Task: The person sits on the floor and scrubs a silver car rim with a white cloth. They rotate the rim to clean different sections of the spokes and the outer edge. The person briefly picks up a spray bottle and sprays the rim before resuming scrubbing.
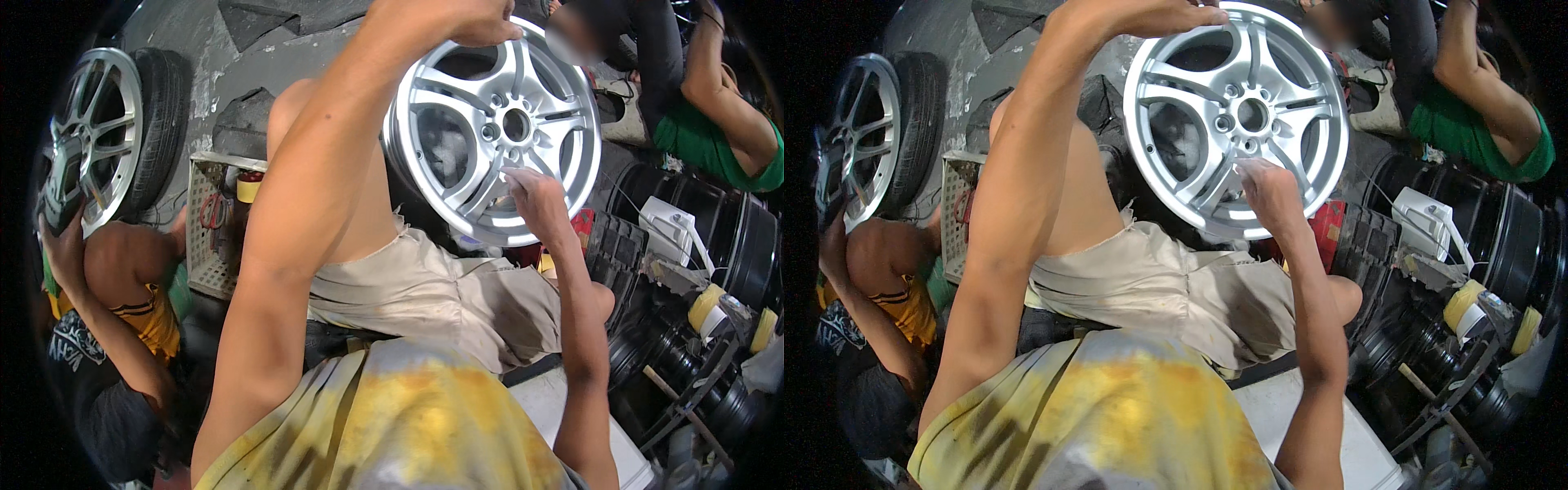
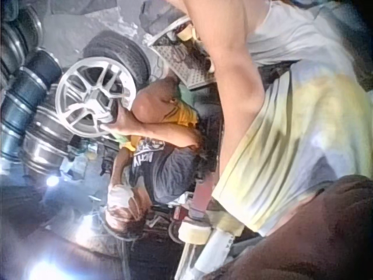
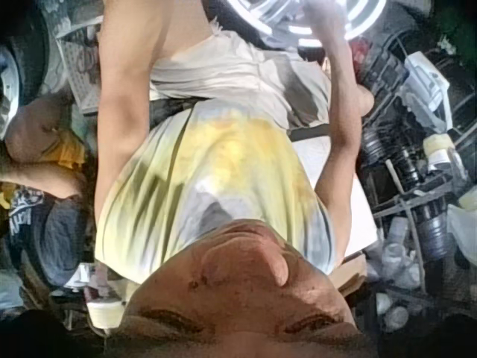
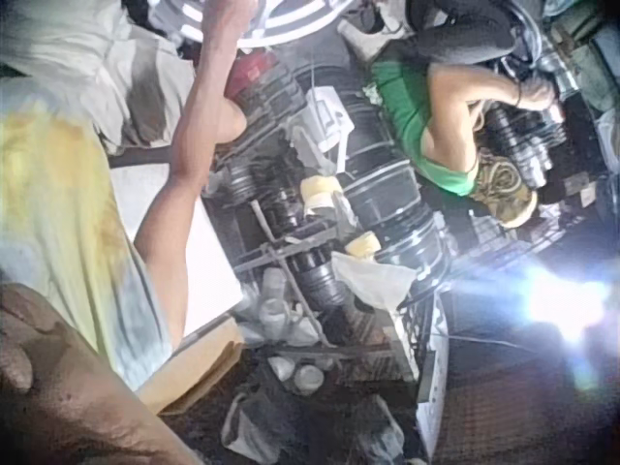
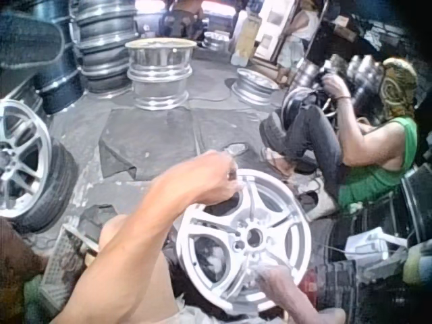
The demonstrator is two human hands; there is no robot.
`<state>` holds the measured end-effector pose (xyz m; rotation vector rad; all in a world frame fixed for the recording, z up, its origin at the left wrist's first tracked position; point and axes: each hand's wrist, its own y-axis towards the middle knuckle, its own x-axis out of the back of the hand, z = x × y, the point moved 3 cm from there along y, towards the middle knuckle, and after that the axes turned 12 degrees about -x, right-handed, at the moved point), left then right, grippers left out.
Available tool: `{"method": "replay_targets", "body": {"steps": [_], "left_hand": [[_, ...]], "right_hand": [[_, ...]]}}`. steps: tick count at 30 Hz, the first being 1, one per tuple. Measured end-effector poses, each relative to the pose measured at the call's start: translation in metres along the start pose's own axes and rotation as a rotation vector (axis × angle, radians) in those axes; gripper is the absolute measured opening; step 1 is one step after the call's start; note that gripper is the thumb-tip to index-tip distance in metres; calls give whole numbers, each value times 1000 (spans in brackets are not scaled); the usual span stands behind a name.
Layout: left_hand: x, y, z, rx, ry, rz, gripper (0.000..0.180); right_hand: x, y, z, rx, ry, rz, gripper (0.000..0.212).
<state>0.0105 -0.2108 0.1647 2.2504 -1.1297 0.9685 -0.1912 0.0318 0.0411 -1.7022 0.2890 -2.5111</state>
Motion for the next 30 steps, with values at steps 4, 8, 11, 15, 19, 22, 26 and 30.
{"method": "replay_targets", "body": {"steps": [4,8,11,15,19,22,26,30], "left_hand": [[-13,16,4,-56,43,-6,38],[-20,25,10,-68,70,-23,40],[-31,38,9,-56,68,-27,41],[-23,26,7,-11,40,-60,41],[-16,25,-1,2,-19,-2,40],[-26,28,4,11,33,-34,39],[-23,30,6,-5,39,-63,39],[-30,33,2,-59,108,-16,38]], "right_hand": [[-10,11,7,127,-505,93,18],[-12,28,2,64,-554,296,19],[-29,7,-5,118,-542,312,27],[-40,-15,27,139,-672,344,28],[-19,10,0,315,-553,53,10],[-40,-12,28,168,-687,388,15],[-35,-6,-11,244,-617,175,23],[-18,26,-11,150,-659,217,28]]}}
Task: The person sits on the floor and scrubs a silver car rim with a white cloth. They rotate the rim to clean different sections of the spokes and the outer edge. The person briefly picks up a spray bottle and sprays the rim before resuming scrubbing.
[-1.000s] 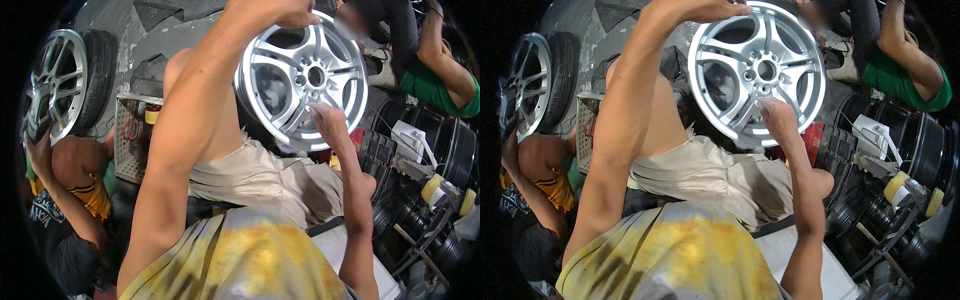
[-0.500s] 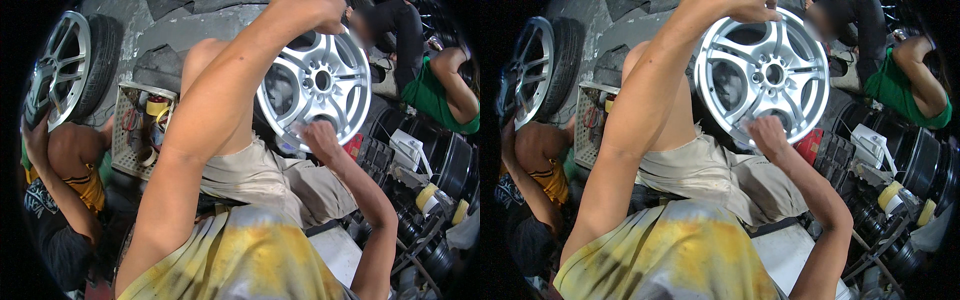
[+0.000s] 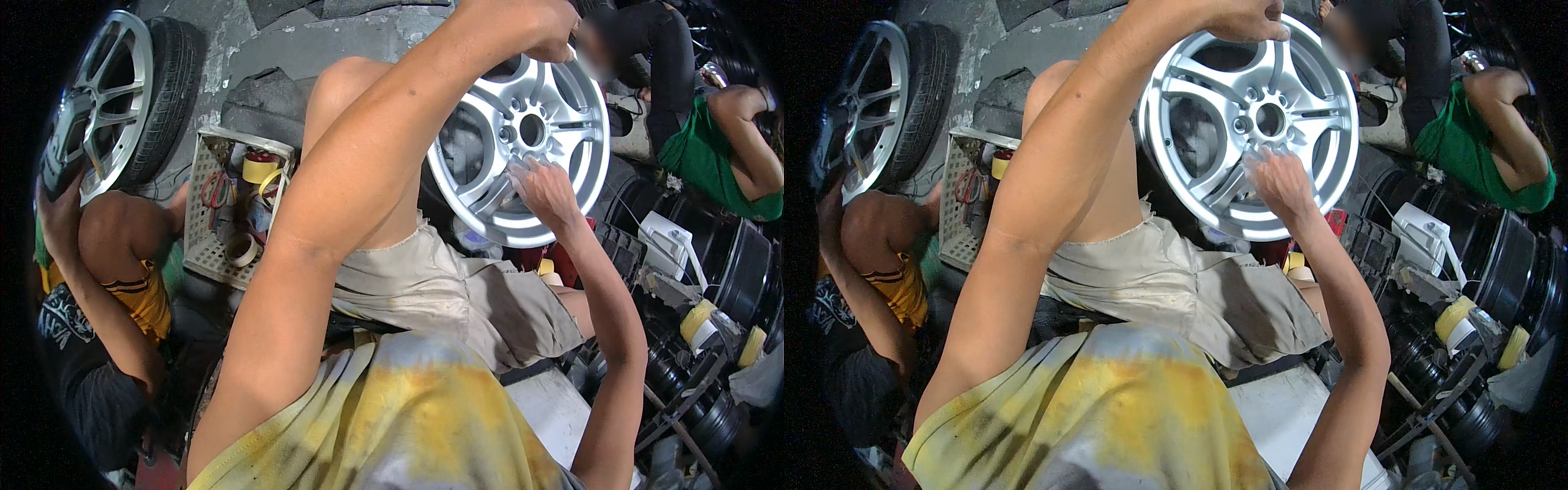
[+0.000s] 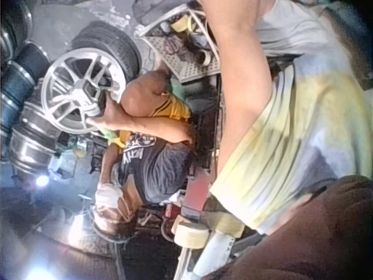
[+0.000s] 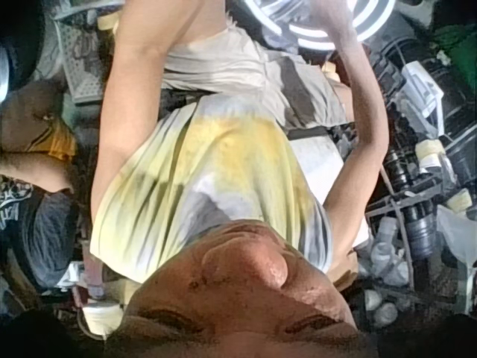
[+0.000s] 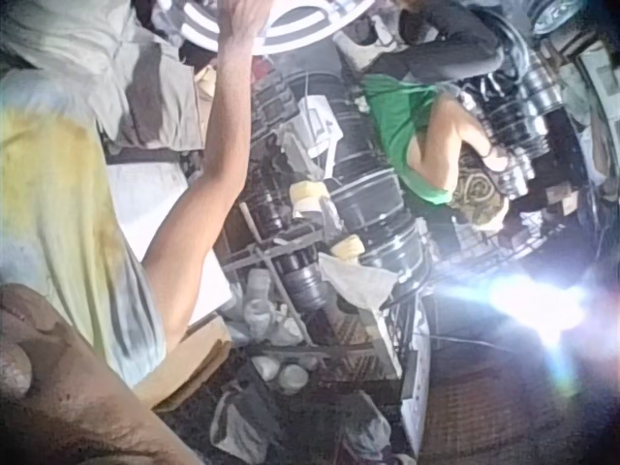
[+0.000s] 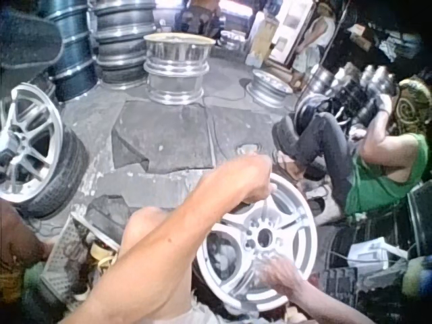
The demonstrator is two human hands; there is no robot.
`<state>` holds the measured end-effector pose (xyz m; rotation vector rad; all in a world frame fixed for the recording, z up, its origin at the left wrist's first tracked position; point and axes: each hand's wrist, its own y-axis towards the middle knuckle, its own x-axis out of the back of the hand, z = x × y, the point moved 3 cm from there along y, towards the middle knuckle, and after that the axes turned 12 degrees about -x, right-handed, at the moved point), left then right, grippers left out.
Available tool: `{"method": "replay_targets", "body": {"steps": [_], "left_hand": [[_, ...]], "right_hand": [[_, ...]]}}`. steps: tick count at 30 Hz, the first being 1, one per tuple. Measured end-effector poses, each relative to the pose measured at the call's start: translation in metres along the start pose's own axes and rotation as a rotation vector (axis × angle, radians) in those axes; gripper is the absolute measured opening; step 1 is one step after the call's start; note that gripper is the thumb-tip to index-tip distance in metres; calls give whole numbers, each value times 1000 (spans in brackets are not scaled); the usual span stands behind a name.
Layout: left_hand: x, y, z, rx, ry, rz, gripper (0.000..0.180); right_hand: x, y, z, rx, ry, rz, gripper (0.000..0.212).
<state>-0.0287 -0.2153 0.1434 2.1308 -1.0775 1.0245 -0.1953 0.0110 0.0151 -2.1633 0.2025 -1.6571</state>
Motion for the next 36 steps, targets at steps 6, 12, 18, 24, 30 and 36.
{"method": "replay_targets", "body": {"steps": [6,12,18,24,30,36], "left_hand": [[2,0,6,38,-20,-9,37],[3,-3,3,35,-21,-9,36],[0,-3,6,64,-86,-95,32],[-5,3,5,27,-29,-20,31],[3,-3,1,58,-65,-40,34],[6,-4,4,62,-43,-9,35]], "right_hand": [[0,-38,46,227,96,-138,19],[1,-11,11,120,21,-221,19],[7,-3,20,107,62,-237,14],[-6,-17,32,99,110,9,18],[17,-8,18,189,119,-131,19],[13,-34,58,119,384,18,36]]}}
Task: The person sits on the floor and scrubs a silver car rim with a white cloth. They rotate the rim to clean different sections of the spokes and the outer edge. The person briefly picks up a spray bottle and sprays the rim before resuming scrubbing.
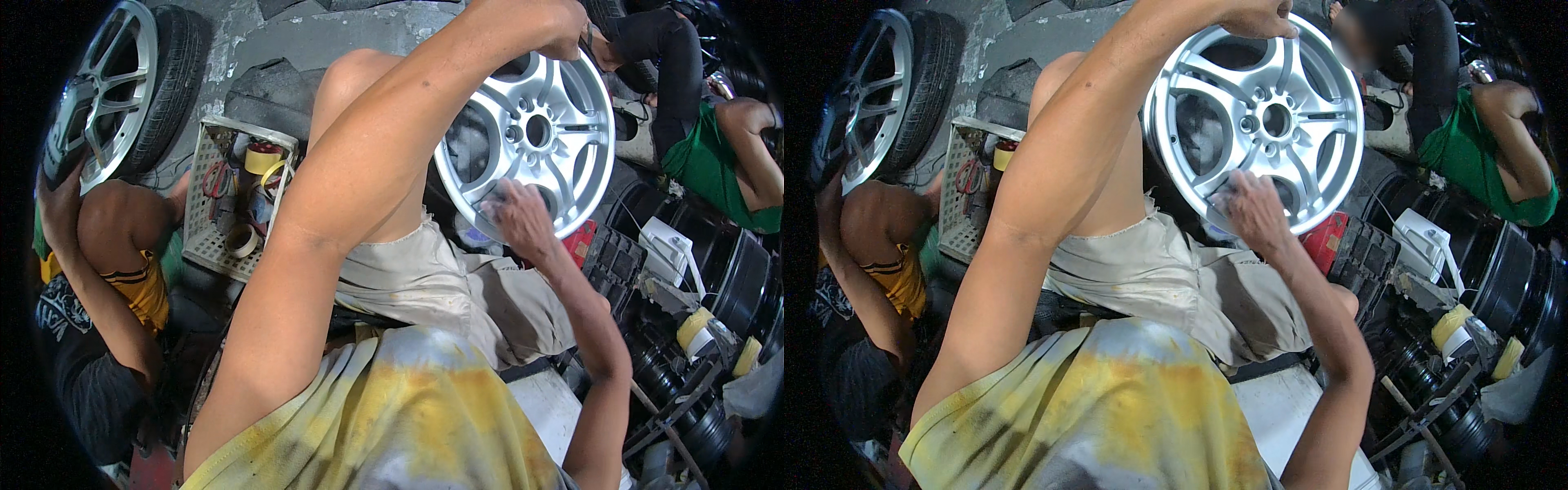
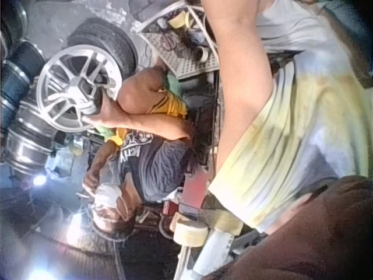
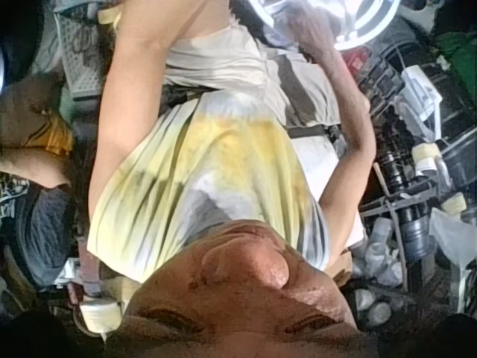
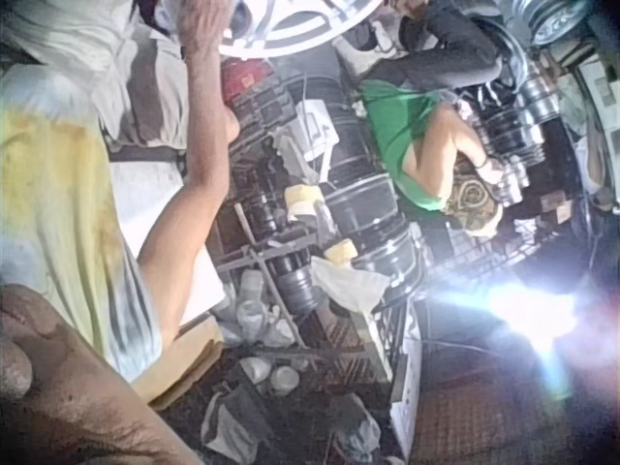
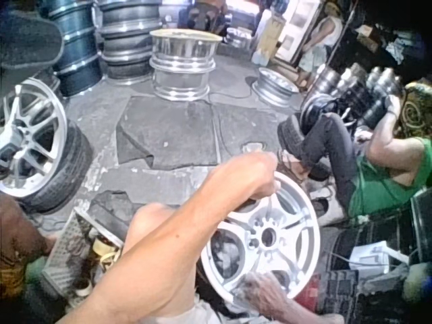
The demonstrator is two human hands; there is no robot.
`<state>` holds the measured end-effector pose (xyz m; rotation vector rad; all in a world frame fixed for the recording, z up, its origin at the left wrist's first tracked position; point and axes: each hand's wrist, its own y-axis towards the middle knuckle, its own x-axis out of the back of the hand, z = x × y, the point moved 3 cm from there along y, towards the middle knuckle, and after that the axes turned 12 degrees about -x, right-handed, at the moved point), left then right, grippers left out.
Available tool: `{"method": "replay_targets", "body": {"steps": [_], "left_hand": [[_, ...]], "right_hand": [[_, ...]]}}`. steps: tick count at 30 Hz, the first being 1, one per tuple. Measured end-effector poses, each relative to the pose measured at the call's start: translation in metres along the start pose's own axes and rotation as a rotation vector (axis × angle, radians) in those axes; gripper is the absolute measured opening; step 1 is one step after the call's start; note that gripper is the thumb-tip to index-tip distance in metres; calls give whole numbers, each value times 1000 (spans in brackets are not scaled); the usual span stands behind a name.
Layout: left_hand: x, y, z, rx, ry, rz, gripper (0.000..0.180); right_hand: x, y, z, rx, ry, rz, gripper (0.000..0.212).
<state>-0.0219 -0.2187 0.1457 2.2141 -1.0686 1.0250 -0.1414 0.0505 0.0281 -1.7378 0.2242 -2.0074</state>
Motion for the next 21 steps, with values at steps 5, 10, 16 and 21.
{"method": "replay_targets", "body": {"steps": [5,10,16,21], "left_hand": [[-1,4,1,-13,2,26,35],[3,-1,0,5,4,48,36],[-16,13,0,-20,68,38,36],[-9,7,1,30,49,59,31]], "right_hand": [[-8,-5,15,-79,-2,34,36],[-17,-7,14,-92,-56,-28,31],[-25,-18,13,-155,-12,-49,24],[-22,-12,9,-98,-111,-187,27]]}}
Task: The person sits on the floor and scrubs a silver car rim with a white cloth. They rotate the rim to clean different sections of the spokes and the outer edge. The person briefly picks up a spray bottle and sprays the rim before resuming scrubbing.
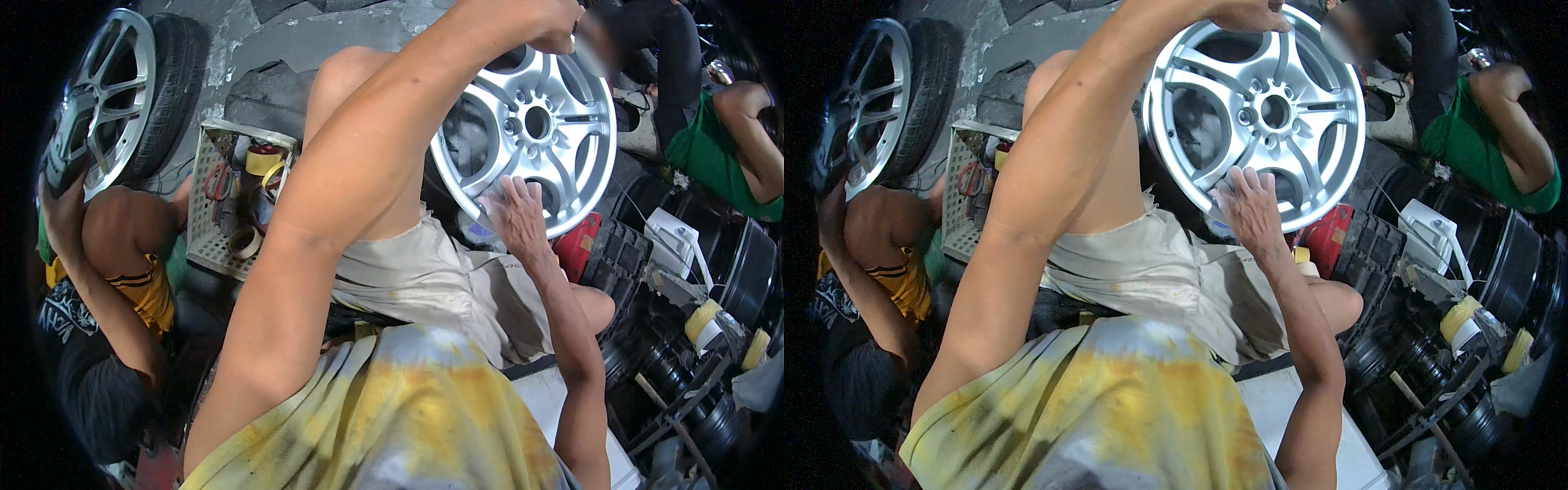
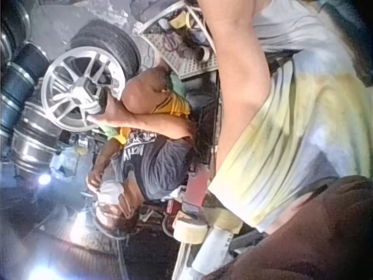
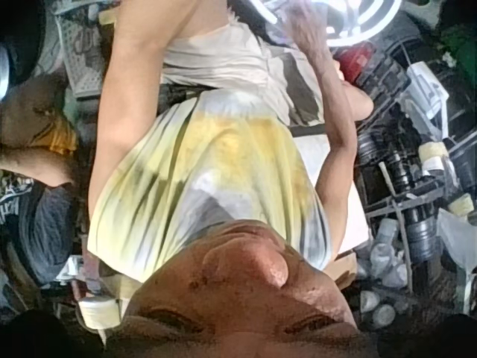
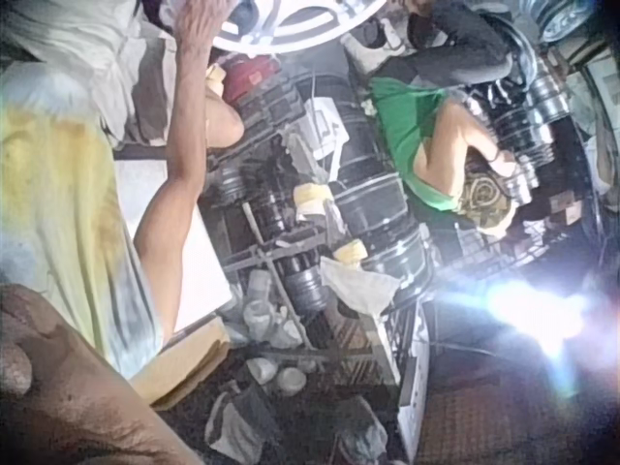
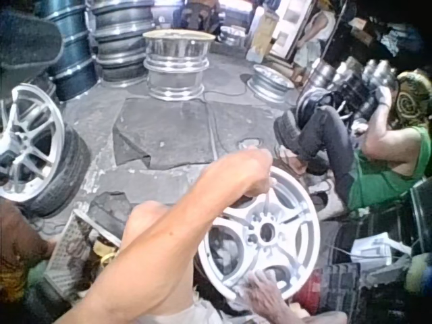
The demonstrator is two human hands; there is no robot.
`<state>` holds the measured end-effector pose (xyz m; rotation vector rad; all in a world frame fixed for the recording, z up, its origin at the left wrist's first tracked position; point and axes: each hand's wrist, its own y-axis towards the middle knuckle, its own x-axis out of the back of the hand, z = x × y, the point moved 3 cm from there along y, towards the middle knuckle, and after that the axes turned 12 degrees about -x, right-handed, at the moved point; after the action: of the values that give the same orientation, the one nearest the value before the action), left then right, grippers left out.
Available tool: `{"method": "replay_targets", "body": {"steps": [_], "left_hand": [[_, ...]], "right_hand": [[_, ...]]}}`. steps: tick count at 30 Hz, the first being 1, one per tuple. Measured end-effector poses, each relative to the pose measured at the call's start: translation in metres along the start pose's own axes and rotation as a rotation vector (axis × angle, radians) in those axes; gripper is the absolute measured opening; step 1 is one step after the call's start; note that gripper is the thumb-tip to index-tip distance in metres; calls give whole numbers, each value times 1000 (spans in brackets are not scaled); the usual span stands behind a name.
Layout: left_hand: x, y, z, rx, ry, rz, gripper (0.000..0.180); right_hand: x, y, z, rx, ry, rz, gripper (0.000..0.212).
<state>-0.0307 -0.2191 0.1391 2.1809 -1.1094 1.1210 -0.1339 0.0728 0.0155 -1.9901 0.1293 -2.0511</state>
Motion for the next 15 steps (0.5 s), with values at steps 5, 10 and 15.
{"method": "replay_targets", "body": {"steps": [5,10,15], "left_hand": [[-7,6,-4,-47,9,2,29],[-7,3,0,-42,19,-26,28],[-6,5,3,-62,49,-41,28]], "right_hand": [[-6,3,1,-59,121,23,27],[0,5,5,-35,76,121,26],[22,12,-4,-12,-51,43,24]]}}
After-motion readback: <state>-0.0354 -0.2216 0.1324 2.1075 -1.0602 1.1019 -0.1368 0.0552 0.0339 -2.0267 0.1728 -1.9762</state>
